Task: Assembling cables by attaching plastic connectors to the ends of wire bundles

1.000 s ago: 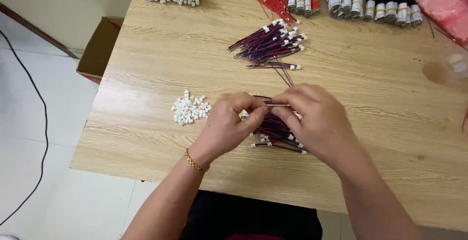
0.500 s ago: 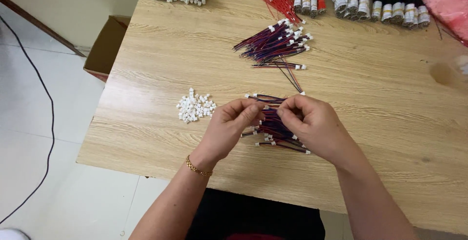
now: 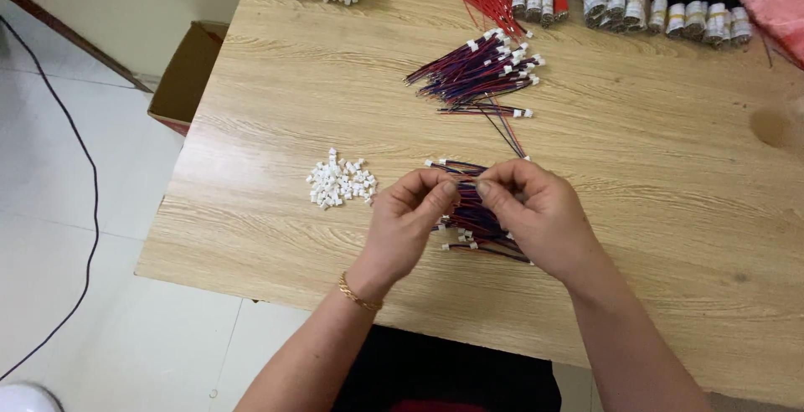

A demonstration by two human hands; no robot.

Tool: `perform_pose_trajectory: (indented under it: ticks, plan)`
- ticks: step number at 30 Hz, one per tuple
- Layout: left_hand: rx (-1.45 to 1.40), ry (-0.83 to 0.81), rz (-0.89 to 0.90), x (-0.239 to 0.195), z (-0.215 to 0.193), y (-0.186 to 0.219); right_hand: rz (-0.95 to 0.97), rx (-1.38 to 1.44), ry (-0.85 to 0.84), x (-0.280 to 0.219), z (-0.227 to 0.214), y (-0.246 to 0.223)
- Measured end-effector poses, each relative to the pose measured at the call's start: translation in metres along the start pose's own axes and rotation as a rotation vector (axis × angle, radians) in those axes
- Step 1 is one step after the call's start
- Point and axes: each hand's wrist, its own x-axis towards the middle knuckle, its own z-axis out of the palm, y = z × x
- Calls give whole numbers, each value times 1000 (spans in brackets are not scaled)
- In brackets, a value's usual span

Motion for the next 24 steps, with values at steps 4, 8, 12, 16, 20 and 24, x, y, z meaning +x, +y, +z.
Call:
perform_pose_trajectory:
  ticks: [4, 8, 12, 16, 20, 24]
  plan:
    - [222, 102, 143, -11, 8, 25, -74, -125, -3, -5, 1, -23]
    - [396, 112, 298, -19, 9, 38, -149, -316, -66, -6, 0, -18]
    - [525, -41, 234, -7, -13, 42, -192, -299, -55, -4, -1, -12]
    - [1068, 42, 355, 33, -84, 38, -86, -114, 2, -1, -2, -3]
    - [1605, 177, 279, 49, -110, 36, -50, -59, 5, 6, 6, -8]
    - [1675, 109, 193, 59, -117, 19, -13, -31, -30, 9, 13, -4]
